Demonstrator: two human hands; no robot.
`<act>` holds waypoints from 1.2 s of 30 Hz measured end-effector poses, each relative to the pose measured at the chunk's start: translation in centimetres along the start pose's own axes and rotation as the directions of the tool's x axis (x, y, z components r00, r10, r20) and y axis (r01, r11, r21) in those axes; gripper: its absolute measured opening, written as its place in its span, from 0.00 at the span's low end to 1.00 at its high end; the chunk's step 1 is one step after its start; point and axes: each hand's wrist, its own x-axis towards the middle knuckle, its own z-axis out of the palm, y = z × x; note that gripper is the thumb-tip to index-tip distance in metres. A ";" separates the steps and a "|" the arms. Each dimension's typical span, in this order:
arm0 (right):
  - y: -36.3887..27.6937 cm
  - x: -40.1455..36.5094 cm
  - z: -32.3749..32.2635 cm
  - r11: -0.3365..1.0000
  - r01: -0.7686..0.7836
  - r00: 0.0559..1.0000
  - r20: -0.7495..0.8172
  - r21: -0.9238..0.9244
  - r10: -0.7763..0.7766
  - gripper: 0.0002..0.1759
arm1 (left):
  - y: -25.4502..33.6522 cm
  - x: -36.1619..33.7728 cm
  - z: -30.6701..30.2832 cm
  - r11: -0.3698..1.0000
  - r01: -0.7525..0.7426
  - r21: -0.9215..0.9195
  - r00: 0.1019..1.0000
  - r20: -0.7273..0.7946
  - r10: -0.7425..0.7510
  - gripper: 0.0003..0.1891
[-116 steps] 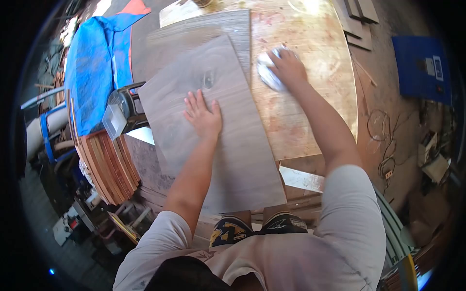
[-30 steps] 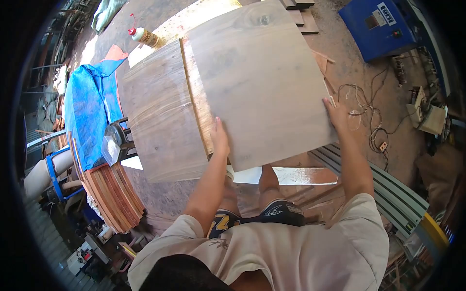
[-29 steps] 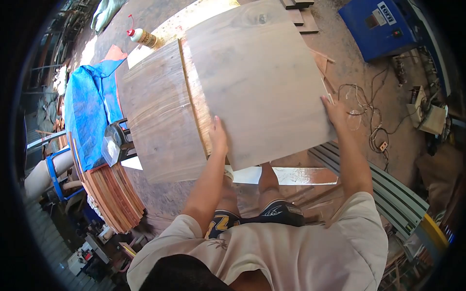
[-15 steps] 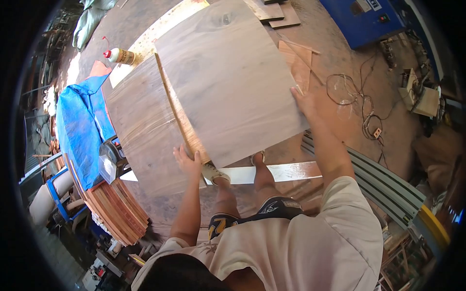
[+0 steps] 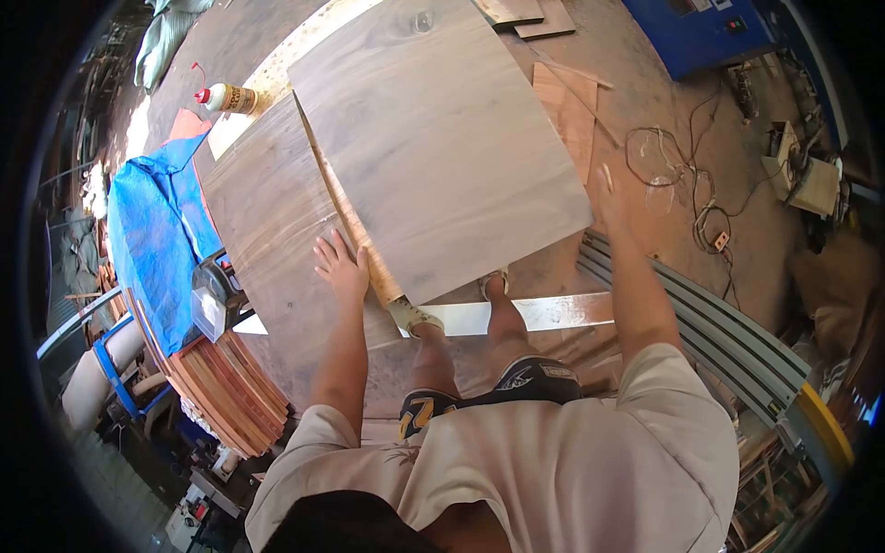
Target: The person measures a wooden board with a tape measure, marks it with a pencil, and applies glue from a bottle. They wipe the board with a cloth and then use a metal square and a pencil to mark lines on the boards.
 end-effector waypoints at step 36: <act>10.0 -12.3 2.3 0.613 -0.609 0.790 0.456 0.503 0.411 0.32 | -0.9 5.0 -1.8 0.996 -0.012 -0.086 0.994 0.107 0.021 0.42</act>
